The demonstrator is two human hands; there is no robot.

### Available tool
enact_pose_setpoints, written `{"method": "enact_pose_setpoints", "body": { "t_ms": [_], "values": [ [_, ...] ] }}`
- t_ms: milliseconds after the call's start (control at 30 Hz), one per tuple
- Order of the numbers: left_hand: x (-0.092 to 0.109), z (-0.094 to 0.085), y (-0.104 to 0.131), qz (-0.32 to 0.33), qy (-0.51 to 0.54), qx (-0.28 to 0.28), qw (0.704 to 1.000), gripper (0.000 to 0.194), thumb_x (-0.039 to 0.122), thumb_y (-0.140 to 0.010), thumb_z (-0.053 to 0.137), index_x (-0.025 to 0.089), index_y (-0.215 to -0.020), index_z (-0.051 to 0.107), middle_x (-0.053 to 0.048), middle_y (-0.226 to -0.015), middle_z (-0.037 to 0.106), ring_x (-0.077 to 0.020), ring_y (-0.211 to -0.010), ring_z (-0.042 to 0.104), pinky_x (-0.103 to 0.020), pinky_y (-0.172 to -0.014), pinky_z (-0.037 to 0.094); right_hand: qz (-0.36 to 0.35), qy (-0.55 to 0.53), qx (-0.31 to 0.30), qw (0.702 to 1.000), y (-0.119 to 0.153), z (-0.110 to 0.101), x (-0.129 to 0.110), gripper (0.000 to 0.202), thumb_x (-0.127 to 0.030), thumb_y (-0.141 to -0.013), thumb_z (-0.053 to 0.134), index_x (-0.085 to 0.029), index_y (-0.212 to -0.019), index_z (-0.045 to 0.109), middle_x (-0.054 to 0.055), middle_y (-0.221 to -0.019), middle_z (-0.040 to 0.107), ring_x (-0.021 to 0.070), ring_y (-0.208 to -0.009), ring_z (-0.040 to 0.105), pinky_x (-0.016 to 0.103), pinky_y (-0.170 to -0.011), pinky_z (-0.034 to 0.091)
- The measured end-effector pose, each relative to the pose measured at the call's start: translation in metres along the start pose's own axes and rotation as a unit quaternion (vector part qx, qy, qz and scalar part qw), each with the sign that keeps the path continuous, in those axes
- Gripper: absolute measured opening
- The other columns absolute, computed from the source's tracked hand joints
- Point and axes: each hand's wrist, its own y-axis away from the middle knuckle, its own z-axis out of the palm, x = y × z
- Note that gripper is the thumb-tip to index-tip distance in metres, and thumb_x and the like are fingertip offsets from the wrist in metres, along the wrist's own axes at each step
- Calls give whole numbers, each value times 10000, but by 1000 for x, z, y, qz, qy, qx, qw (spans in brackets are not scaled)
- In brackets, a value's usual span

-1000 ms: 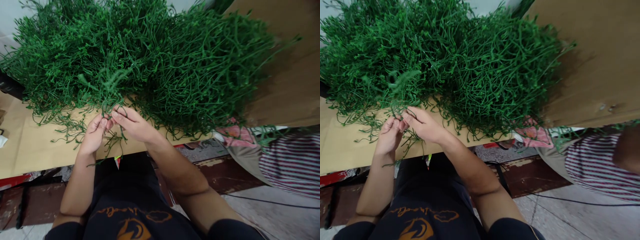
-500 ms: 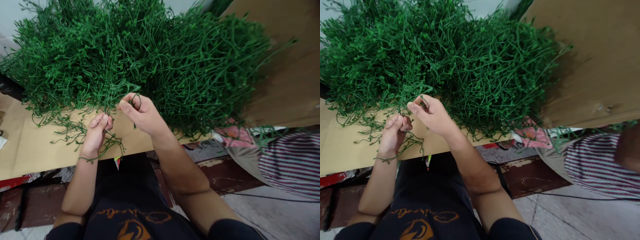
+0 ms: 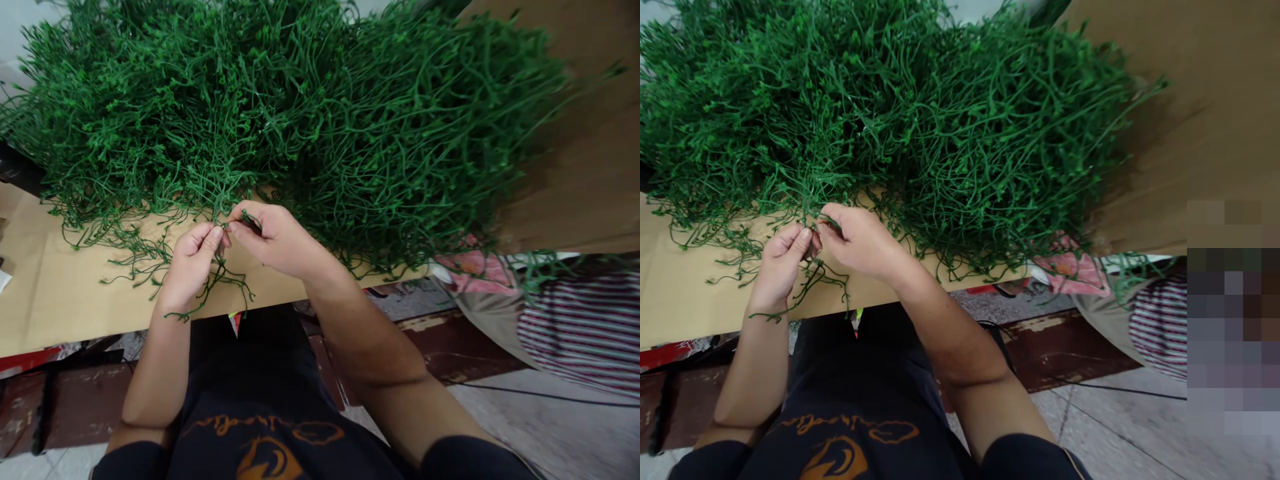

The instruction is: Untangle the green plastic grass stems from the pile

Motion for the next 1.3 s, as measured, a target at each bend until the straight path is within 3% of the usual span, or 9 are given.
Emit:
{"method": "enact_pose_setpoints", "body": {
  "t_ms": [100,233,367,567,733,967,1100,1300],
  "values": [
    [0,0,2,9,-24,-8,1000,378,482,-820,533,166,-613,533,22,-562,452,-91,-548,405,-229,-530,328,-1,81,-12,997,1,0,-2,159,-189,-826,411,-136,-738,534,-10,-629,468,70,-585,343,230,-591,249],
    [-3,1,4,43,-61,4,997,396,473,-846,496,173,-588,477,31,-545,411,-87,-524,368,-234,-506,299,3,205,28,978,-1,6,-7,81,-200,-755,478,-140,-707,502,-6,-626,424,78,-580,276,245,-578,193],
    [-10,-1,3,91,-72,46,992,380,473,-854,483,178,-615,475,24,-581,434,-93,-558,386,-244,-533,300,-3,243,41,969,-10,14,-12,55,-180,-750,463,-140,-744,501,11,-671,443,89,-599,279,251,-586,191],
    [-9,-7,7,78,-30,98,992,387,470,-849,500,178,-598,458,31,-561,400,-90,-538,346,-249,-519,271,-66,149,2,987,-26,9,-12,91,-144,-760,454,-155,-683,406,-18,-639,401,70,-588,291,236,-586,222],
    [0,-4,9,49,66,68,994,378,458,-845,517,177,-599,466,37,-544,342,-88,-534,318,-248,-525,266,-88,-23,-44,995,-23,4,-8,208,-174,-850,389,-168,-645,358,-53,-568,273,53,-553,262,220,-555,233],
    [-7,0,3,47,118,37,991,400,472,-822,547,171,-579,446,41,-539,325,-77,-516,291,-231,-504,270,-52,-153,-59,985,-19,16,-1,325,-415,-871,459,-153,-682,421,-32,-596,471,51,-553,349,210,-560,292],
    [-7,-1,3,41,122,41,991,405,485,-796,577,168,-575,459,43,-539,338,-70,-510,292,-222,-488,273,-55,-131,-68,987,-20,13,-1,292,-343,-872,452,-138,-664,462,-38,-582,435,50,-545,329,207,-560,278],
    [-3,1,0,19,100,42,994,444,547,-732,615,167,-567,455,52,-527,332,-60,-493,298,-204,-465,300,-15,26,-85,996,-15,2,-10,225,-182,-867,371,-145,-651,421,-27,-605,409,60,-581,325,220,-593,247]
  ]
}}
